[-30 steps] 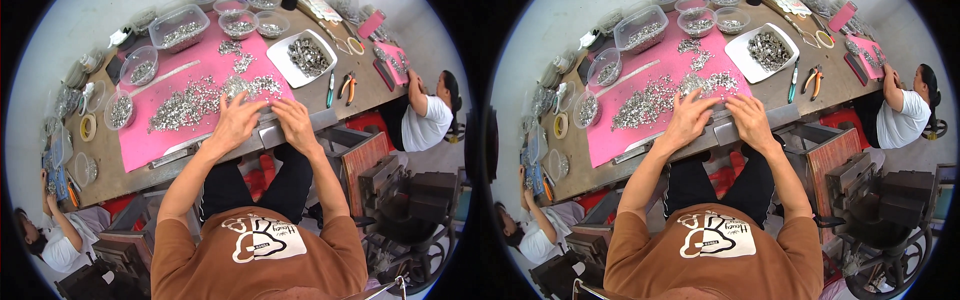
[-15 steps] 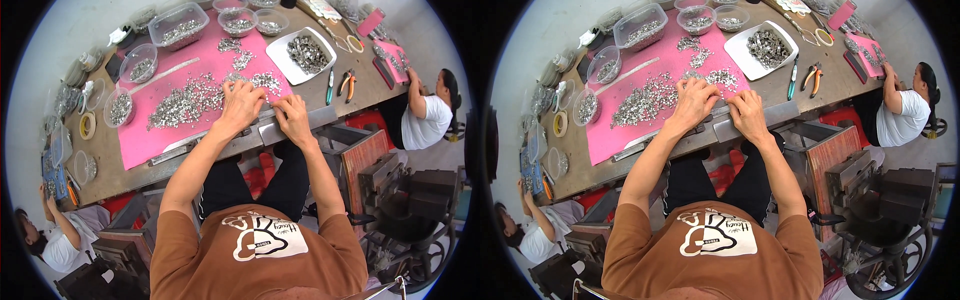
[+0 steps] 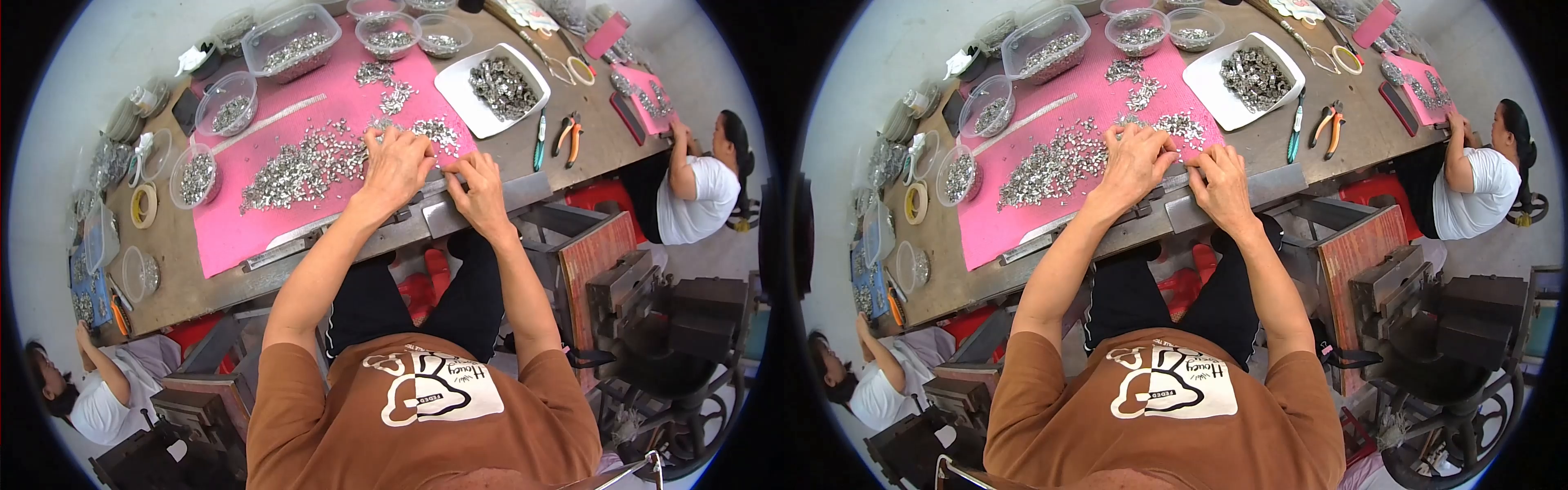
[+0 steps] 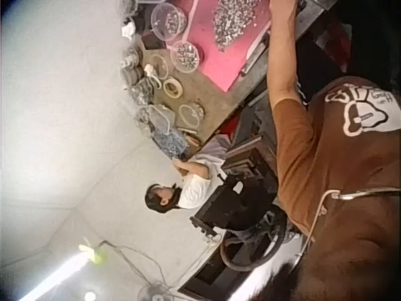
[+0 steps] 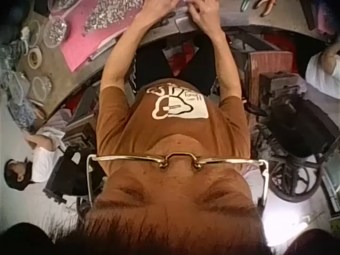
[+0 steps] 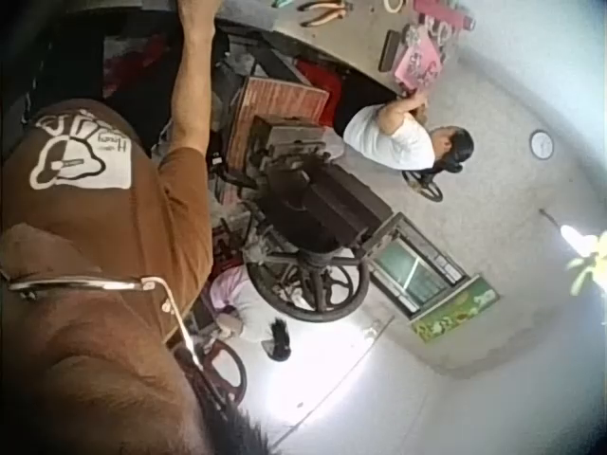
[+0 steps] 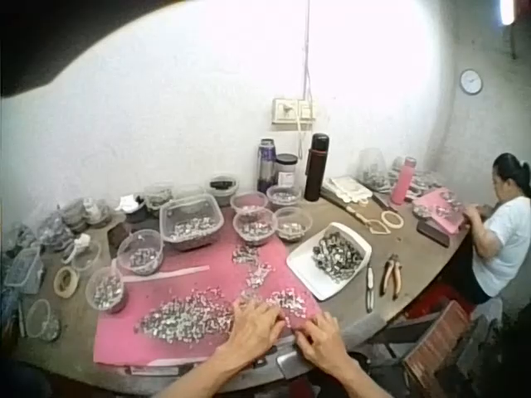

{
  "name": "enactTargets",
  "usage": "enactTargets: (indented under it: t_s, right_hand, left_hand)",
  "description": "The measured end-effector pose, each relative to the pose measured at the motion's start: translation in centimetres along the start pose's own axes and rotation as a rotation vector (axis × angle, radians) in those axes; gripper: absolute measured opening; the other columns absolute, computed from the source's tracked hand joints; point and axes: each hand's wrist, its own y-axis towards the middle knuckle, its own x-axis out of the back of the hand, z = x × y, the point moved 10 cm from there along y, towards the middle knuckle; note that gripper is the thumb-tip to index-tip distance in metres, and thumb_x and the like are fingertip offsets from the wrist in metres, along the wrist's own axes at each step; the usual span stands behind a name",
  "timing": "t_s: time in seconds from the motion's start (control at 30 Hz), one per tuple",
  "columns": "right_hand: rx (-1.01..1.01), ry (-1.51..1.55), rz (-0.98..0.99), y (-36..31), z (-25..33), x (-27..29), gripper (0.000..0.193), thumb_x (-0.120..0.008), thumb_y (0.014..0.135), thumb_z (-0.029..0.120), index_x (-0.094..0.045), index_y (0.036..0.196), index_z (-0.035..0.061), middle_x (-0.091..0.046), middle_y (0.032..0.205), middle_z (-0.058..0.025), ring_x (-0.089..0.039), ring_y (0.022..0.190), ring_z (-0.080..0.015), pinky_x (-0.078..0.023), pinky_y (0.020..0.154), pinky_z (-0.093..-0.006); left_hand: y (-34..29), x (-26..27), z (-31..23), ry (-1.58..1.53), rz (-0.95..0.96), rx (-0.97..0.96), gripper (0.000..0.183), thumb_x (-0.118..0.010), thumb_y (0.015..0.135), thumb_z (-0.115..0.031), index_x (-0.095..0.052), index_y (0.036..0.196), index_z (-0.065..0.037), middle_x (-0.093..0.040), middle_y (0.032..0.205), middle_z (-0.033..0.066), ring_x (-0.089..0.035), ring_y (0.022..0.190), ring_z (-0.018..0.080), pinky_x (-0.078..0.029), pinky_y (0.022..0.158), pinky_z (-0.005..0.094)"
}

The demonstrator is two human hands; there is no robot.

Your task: The person sorts small metal parts by hand, placing them into a metal tray.

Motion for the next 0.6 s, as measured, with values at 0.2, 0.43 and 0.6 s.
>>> enactTargets:
  t_s: [0.2, 0.43, 0.6]
  right_hand:
    - [-0.025, -0.044, -0.016, 0.2, 0.5, -0.3, 0.011, -0.074, 0.08, 0.007, -0.067, 0.089, 0.0074, -0.058, 0.09, -0.0061, -0.056, 0.09, -0.0278, -0.042, 0.079, -0.0417]
    - [-0.002, -0.071, 0.029, 0.5, 0.8, -0.6, 0.014, -0.072, 0.081, 0.005, -0.064, 0.092, 0.0064, -0.058, 0.092, -0.0079, -0.056, 0.091, -0.0298, -0.042, 0.081, -0.0428]
    - [0.048, 0.043, 0.057, 0.3, 2.3, -0.6, 0.013, -0.07, 0.083, 0.001, -0.062, 0.094, 0.0039, -0.06, 0.093, -0.0101, -0.058, 0.092, -0.0307, -0.042, 0.081, -0.0425]
  left_hand:
    - [-0.3, -0.4, -0.2, 0.119, -0.05, -0.026, 0.011, -0.076, 0.082, -0.017, -0.069, 0.088, -0.011, -0.065, 0.092, 0.0037, -0.058, 0.097, 0.0253, -0.034, 0.098, 0.0541]
    - [-0.7, 0.1, 0.0, 0.132, -0.062, -0.054, 0.006, -0.071, 0.087, -0.015, -0.069, 0.09, -0.01, -0.066, 0.094, 0.0045, -0.059, 0.099, 0.0243, -0.034, 0.097, 0.0513]
    - [-4.7, 5.7, 1.8, -0.004, -0.091, 0.067, 0.005, -0.069, 0.089, -0.012, -0.067, 0.093, -0.01, -0.064, 0.092, 0.004, -0.058, 0.094, 0.0234, -0.035, 0.095, 0.0444]
